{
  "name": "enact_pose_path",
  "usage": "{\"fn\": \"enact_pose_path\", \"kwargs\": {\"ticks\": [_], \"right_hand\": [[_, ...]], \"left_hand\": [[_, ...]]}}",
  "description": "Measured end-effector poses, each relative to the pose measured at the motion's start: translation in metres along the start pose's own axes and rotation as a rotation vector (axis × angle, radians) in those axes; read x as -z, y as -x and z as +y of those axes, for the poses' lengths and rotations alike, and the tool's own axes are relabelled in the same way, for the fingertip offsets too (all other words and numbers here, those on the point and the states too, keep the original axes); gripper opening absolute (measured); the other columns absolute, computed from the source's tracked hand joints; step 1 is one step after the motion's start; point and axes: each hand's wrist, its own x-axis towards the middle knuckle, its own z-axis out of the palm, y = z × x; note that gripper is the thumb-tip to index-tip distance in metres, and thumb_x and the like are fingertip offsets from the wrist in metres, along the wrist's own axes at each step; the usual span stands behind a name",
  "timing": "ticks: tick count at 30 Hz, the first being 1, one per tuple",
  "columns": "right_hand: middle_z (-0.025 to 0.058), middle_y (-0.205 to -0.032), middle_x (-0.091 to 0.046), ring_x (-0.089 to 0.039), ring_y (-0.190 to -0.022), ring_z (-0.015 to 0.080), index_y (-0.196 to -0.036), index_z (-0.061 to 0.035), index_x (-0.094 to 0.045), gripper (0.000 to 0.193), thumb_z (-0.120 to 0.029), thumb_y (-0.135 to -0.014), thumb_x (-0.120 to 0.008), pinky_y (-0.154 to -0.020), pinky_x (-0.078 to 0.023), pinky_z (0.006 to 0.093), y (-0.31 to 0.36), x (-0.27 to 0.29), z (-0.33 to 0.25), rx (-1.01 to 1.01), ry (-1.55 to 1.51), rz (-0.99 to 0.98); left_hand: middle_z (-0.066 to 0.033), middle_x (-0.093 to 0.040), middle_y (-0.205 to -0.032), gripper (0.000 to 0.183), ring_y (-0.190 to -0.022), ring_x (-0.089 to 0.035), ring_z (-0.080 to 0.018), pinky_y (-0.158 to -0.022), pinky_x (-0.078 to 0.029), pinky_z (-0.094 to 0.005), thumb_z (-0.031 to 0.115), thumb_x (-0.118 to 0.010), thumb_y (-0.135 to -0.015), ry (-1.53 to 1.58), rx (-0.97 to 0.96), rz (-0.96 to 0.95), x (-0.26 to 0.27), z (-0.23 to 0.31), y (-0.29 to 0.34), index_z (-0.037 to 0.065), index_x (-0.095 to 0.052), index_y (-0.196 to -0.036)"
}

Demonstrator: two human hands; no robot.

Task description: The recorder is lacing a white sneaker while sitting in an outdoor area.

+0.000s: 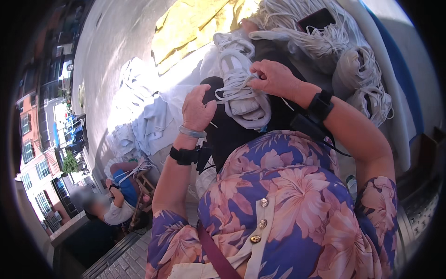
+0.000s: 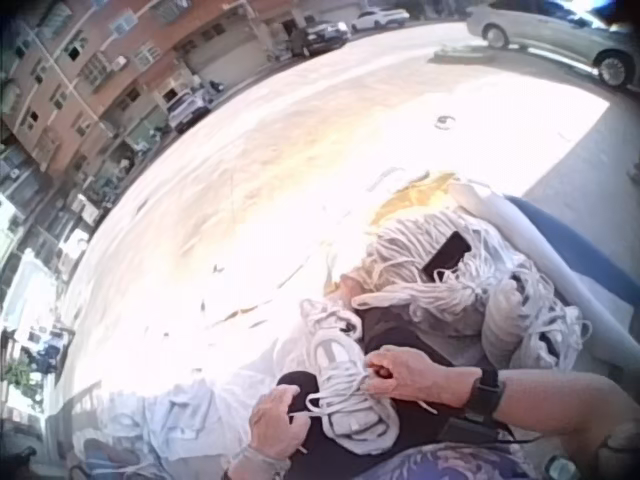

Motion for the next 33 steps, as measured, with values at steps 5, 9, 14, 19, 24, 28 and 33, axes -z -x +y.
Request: {"fn": "enact_pose_path", "kwargs": {"ticks": [5, 9, 14, 19, 24, 28, 33], "right_hand": [[0.0077, -0.08, -0.053, -0.054, -0.077, 0.0251, -0.088, -0.0042, -0.059, 0.019, -0.011, -0.07, -0.06, -0.071, -0.044, 0.0322, -0.009, -0.011, 0.001, 0.257, 0.144, 0.121], [0.0081, -0.088, -0.053, -0.053, -0.087, 0.0256, -0.078, -0.0041, -0.054, 0.014, -0.008, -0.068, -0.063, -0.075, -0.044, 0.0317, 0.001, -0.008, -0.006, 0.281, 0.138, 0.065], [0.0073, -0.092, -0.053, -0.05, -0.095, 0.0268, -0.074, -0.0051, -0.053, 0.014, -0.013, -0.067, -0.062, -0.078, -0.04, 0.0357, 0.006, -0.009, -0.012, 0.324, 0.235, 0.067], [0.0061, -0.092, -0.054, -0.048, -0.098, 0.0243, -0.073, -0.0052, -0.056, 0.013, -0.016, -0.067, -0.06, -0.078, -0.037, 0.0384, 0.0, -0.018, -0.018, 0.35, 0.362, 0.152], [0.0057, -0.091, -0.054, -0.047, -0.099, 0.0228, -0.069, -0.0056, -0.058, 0.01, -0.015, -0.068, -0.059, -0.078, -0.034, 0.038, -0.004, -0.028, -0.019, 0.27, 0.411, 0.137], [0.0054, -0.096, -0.055, -0.048, -0.099, 0.0249, -0.067, -0.0042, -0.057, 0.011, -0.015, -0.069, -0.059, -0.079, -0.036, 0.0383, -0.003, -0.026, -0.018, 0.247, 0.401, 0.153], [0.0128, -0.108, -0.055, -0.053, -0.088, 0.021, -0.065, -0.0015, -0.054, 0.015, -0.012, -0.073, -0.06, -0.079, -0.04, 0.0308, 0.002, 0.008, -0.017, -0.047, -0.207, -0.16]], "left_hand": [[-0.0073, -0.059, -0.076, 0.014, -0.063, -0.056, -0.021, -0.063, -0.046, -0.03, 0.01, -0.059, -0.065, 0.113, 0.094, -0.263, -0.019, 0.006, -0.012, 0.003, -0.06, -0.078], [-0.0087, -0.061, -0.083, 0.015, -0.066, -0.056, -0.0213, -0.064, -0.046, -0.0289, 0.012, -0.061, -0.066, 0.338, 0.086, -0.211, -0.019, 0.01, -0.011, 0.002, -0.06, -0.077], [-0.0097, -0.058, -0.085, 0.018, -0.082, -0.054, -0.0292, -0.072, -0.042, -0.037, 0.021, -0.06, -0.064, 0.29, 0.014, -0.255, -0.017, 0.017, -0.015, 0.005, -0.061, -0.072], [-0.0073, -0.057, -0.093, 0.021, -0.091, -0.051, -0.0286, -0.075, -0.039, -0.0403, 0.026, -0.059, -0.066, 0.147, -0.026, -0.213, -0.024, 0.03, -0.021, 0.006, -0.063, -0.071], [-0.0087, -0.057, -0.104, 0.014, -0.096, -0.051, -0.0296, -0.08, -0.038, -0.0406, 0.019, -0.057, -0.072, -0.03, -0.112, -0.35, -0.024, 0.038, -0.027, 0.007, -0.063, -0.073], [-0.0104, -0.056, -0.104, 0.011, -0.099, -0.049, -0.0299, -0.083, -0.037, -0.0414, 0.015, -0.057, -0.07, -0.032, -0.223, -0.237, -0.017, 0.039, -0.025, 0.006, -0.062, -0.073], [-0.0097, -0.052, -0.116, 0.005, -0.107, -0.046, -0.0207, -0.091, -0.035, -0.0343, 0.009, -0.063, -0.077, 1.045, 0.29, -0.272, 0.006, -0.002, -0.002, 0.004, -0.062, -0.076]]}}
